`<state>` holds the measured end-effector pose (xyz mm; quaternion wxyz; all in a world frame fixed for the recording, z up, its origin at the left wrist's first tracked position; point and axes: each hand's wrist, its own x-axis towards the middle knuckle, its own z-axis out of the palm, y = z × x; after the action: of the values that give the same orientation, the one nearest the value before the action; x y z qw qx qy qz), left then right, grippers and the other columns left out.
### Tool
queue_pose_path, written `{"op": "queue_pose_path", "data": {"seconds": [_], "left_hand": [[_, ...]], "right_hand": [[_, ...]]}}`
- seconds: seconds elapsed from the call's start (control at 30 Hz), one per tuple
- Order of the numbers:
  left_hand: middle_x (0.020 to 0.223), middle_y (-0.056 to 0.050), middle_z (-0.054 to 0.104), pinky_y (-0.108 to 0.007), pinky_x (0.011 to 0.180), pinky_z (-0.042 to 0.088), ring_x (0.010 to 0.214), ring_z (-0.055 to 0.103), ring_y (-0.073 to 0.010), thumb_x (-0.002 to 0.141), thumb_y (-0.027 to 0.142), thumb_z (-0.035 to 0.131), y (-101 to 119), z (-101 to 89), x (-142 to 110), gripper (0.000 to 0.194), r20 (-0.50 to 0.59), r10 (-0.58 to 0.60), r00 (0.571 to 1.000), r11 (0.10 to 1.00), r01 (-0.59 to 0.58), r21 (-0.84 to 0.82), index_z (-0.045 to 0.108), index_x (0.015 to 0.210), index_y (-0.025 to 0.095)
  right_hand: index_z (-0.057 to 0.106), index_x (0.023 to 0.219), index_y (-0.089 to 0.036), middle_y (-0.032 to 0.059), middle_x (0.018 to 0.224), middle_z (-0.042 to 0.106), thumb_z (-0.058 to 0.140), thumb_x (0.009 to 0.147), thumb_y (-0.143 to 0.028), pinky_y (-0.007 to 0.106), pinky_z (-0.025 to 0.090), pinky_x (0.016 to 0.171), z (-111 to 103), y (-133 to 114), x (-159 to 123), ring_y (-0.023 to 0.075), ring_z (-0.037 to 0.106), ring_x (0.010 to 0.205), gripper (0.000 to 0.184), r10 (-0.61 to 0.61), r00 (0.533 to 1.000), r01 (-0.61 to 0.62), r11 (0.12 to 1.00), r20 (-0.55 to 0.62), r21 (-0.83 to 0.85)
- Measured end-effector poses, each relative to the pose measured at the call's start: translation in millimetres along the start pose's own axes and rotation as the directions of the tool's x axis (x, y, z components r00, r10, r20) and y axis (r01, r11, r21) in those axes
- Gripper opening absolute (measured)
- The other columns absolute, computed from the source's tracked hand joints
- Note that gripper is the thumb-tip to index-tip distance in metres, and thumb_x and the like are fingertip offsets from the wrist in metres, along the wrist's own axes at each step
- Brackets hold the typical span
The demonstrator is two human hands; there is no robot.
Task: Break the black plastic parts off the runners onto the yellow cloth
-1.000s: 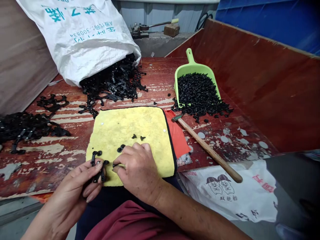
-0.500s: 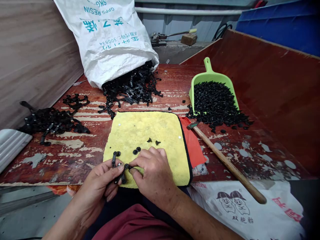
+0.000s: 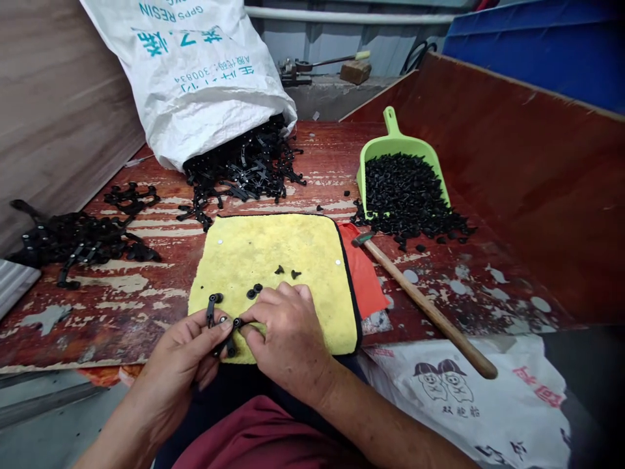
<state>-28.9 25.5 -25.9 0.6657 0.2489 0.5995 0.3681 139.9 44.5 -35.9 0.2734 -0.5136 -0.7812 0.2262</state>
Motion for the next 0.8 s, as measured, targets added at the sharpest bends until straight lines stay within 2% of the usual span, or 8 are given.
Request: {"op": "queue_pose_path", "data": {"seconds": [0.3, 0.53, 0.6, 0.67, 0.73, 0.8], "left_hand": [[0.050, 0.010, 0.048, -0.012, 0.035, 0.016, 0.036, 0.019, 0.0001, 0.068, 0.044, 0.084, 0.0, 1.3, -1.6, 0.038, -0.028, 0.032, 0.999, 0.998, -0.031, 0.049, 0.059, 0.081, 0.018], [0.049, 0.009, 0.046, -0.012, 0.035, 0.017, 0.038, 0.026, -0.0015, 0.057, 0.044, 0.088, 8.7, 11.1, -4.4, 0.042, -0.105, 0.073, 0.992, 0.991, -0.061, 0.119, 0.061, 0.075, 0.017], [0.048, 0.010, 0.045, -0.012, 0.035, 0.015, 0.037, 0.024, -0.0011, 0.054, 0.045, 0.089, 10.3, 12.0, -4.0, 0.044, -0.109, 0.073, 0.991, 0.989, -0.058, 0.136, 0.061, 0.073, 0.017], [0.049, 0.010, 0.046, -0.012, 0.035, 0.014, 0.037, 0.023, -0.0009, 0.056, 0.047, 0.088, 9.8, 10.3, -2.7, 0.044, -0.098, 0.055, 0.994, 0.989, -0.040, 0.145, 0.060, 0.075, 0.017], [0.049, 0.010, 0.046, -0.013, 0.035, 0.012, 0.036, 0.021, -0.0009, 0.062, 0.048, 0.085, 7.5, 6.5, -0.7, 0.043, -0.072, 0.034, 0.997, 0.987, -0.022, 0.159, 0.059, 0.078, 0.018], [0.049, 0.010, 0.046, -0.013, 0.036, 0.011, 0.035, 0.020, -0.0011, 0.066, 0.048, 0.083, 4.5, 2.5, 1.3, 0.040, -0.056, 0.029, 0.998, 0.985, -0.019, 0.172, 0.057, 0.079, 0.019]], "right_hand": [[0.072, 0.082, -0.026, -0.0038, 0.084, 0.066, 0.070, 0.082, -0.024, 0.038, 0.027, 0.079, -4.7, 0.0, 0.0, 0.0176, 0.051, 0.088, 0.003, -0.024, 1.000, 0.024, 1.000, 0.001, -0.011], [0.072, 0.085, -0.027, -0.0009, 0.086, 0.066, 0.068, 0.084, -0.028, 0.038, 0.029, 0.079, 1.3, -1.4, -1.2, 0.0201, 0.051, 0.089, 0.004, -0.028, 1.000, 0.028, 0.998, -0.011, -0.055], [0.072, 0.088, -0.027, -0.0006, 0.087, 0.066, 0.068, 0.085, -0.029, 0.038, 0.031, 0.080, -2.5, -1.2, -2.0, 0.0205, 0.052, 0.090, 0.005, -0.064, 0.998, 0.064, 0.996, -0.006, -0.062], [0.071, 0.098, -0.027, -0.0005, 0.091, 0.068, 0.065, 0.089, -0.029, 0.037, 0.034, 0.084, -19.0, 5.9, -5.6, 0.0196, 0.055, 0.091, 0.011, -0.125, 0.992, 0.123, 0.991, -0.033, -0.052], [0.069, 0.109, -0.025, 0.0007, 0.097, 0.069, 0.058, 0.095, -0.028, 0.035, 0.036, 0.089, -49.9, 24.7, -14.2, 0.0184, 0.057, 0.094, 0.017, -0.138, 0.984, 0.129, 0.988, -0.114, -0.085], [0.068, 0.110, -0.023, 0.0053, 0.104, 0.069, 0.053, 0.098, -0.028, 0.038, 0.035, 0.092, -89.8, 55.1, -27.8, 0.0218, 0.057, 0.101, 0.020, -0.030, 0.971, -0.038, 0.961, -0.239, -0.275]]}}
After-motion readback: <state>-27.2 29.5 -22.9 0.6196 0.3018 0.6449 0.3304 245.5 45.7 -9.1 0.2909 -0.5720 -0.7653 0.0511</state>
